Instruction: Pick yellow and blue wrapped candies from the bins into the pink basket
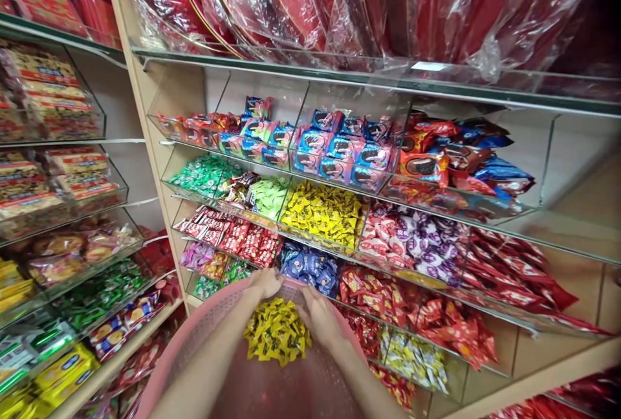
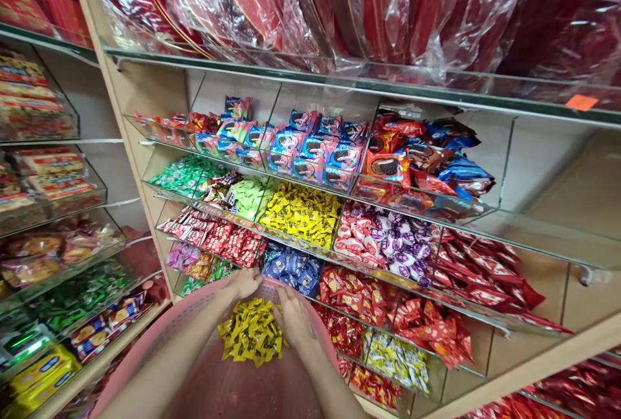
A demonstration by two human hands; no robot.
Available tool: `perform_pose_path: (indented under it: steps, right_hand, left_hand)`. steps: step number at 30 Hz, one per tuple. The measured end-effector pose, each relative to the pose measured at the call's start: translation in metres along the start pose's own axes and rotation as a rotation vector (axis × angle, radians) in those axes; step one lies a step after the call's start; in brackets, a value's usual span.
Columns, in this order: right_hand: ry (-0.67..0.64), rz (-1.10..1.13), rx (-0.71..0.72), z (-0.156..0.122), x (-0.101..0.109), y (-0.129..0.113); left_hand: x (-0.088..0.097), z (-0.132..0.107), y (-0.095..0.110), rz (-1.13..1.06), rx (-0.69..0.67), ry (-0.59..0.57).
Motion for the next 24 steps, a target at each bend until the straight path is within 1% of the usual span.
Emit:
perform_pose_path:
  steps: [3,6,15,18,20,21,24]
  right_hand:
    - [0.075,0.108,-0.030,0.001,0.009,0.003]
    - [0.116,0.160,-0.043,0.001,0.011,0.006]
    - [0.139,0.197,-0.034,0.000,0.008,0.007]
    - [0.162,0.204,-0.010,0.000,0.012,0.001]
    - [0.175,0.228,0.038,0.005,0.021,-0.009]
    - [0.188,0.243,0.071,0.010,0.029,-0.015]
    - [0.281,0.243,0.154,0.036,0.065,-0.035]
  left_hand:
    - [0.001,0.001,0.000,0.003,-0.004,0.011]
    - [0.002,0.001,0.000,-0.003,0.001,0.011]
    - [0.003,0.003,0.000,0.011,-0.010,0.005]
    - [0.004,0.003,0.000,0.027,-0.009,0.012]
    - [0.004,0.003,0.001,0.024,0.001,0.010]
    - [0.005,0.003,0.001,0.022,0.009,0.005]
    - [0.006,0.003,0.002,0.018,0.023,-0.019]
Point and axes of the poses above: each hand's wrist, its own z-axis towards the middle knuckle, its own x-axis out of the back of the hand, y = z × x, the point moved 3 cm from there along z, towards the middle knuckle, and after that the axes turned 14 degrees about y, right-handed, at the moved point
